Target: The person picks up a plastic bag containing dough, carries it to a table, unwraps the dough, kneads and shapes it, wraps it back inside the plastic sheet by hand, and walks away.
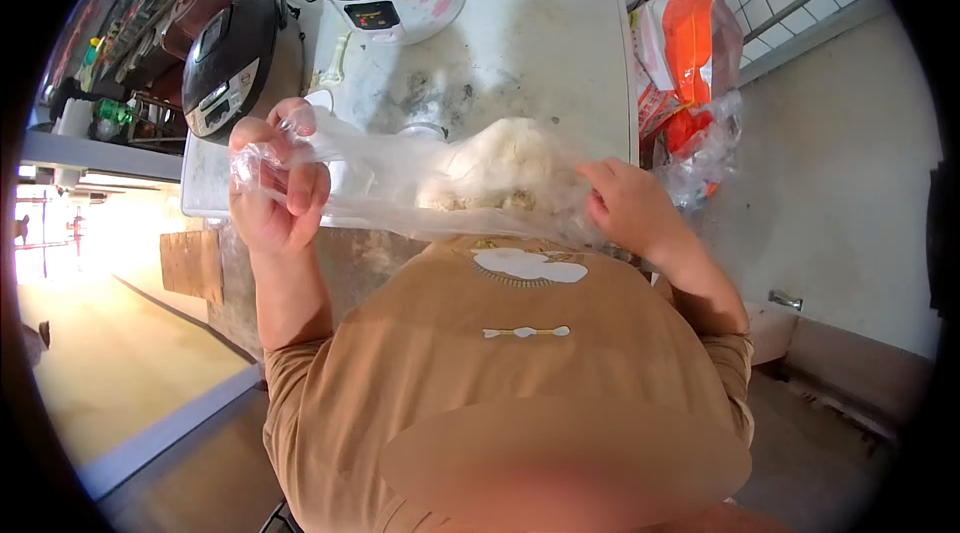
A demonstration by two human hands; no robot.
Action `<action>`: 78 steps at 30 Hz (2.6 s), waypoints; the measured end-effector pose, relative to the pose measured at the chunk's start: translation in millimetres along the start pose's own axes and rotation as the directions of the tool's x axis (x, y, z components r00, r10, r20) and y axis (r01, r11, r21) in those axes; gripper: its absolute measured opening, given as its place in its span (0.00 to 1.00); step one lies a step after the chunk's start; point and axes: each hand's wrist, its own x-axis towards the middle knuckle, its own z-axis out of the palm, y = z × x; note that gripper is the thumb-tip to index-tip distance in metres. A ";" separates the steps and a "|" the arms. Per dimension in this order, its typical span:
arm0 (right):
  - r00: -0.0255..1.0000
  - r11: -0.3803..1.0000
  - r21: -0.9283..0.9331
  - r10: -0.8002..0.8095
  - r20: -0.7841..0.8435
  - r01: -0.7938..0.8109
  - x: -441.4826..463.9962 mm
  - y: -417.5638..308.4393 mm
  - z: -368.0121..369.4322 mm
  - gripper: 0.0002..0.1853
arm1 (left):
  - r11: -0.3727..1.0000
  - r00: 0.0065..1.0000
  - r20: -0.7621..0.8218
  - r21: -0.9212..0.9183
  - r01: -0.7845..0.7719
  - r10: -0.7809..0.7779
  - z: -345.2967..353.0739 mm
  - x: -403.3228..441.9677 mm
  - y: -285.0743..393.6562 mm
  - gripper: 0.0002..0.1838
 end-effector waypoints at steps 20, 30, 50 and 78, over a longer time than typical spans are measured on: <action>0.991 -0.096 0.988 -0.045 -0.128 0.124 14.8 -7.3 -107.1 0.27 | 0.366 0.939 0.344 0.874 -0.320 0.000 28.1 9.6 36.8 0.14; 0.962 0.325 0.925 -0.245 -0.120 0.198 44.9 -80.4 -139.5 0.26 | 0.663 0.905 0.421 0.663 -0.347 0.053 109.9 81.4 -45.4 0.28; 0.842 -0.038 0.994 0.534 -0.070 0.107 -14.1 150.5 101.5 0.24 | 0.870 0.990 -0.071 0.472 0.142 -0.123 53.0 192.7 -49.0 0.24; 0.906 0.234 0.878 0.185 0.382 -0.418 172.4 153.5 84.9 0.31 | -0.059 0.778 0.213 0.951 -0.305 -0.591 29.8 29.2 -228.1 0.30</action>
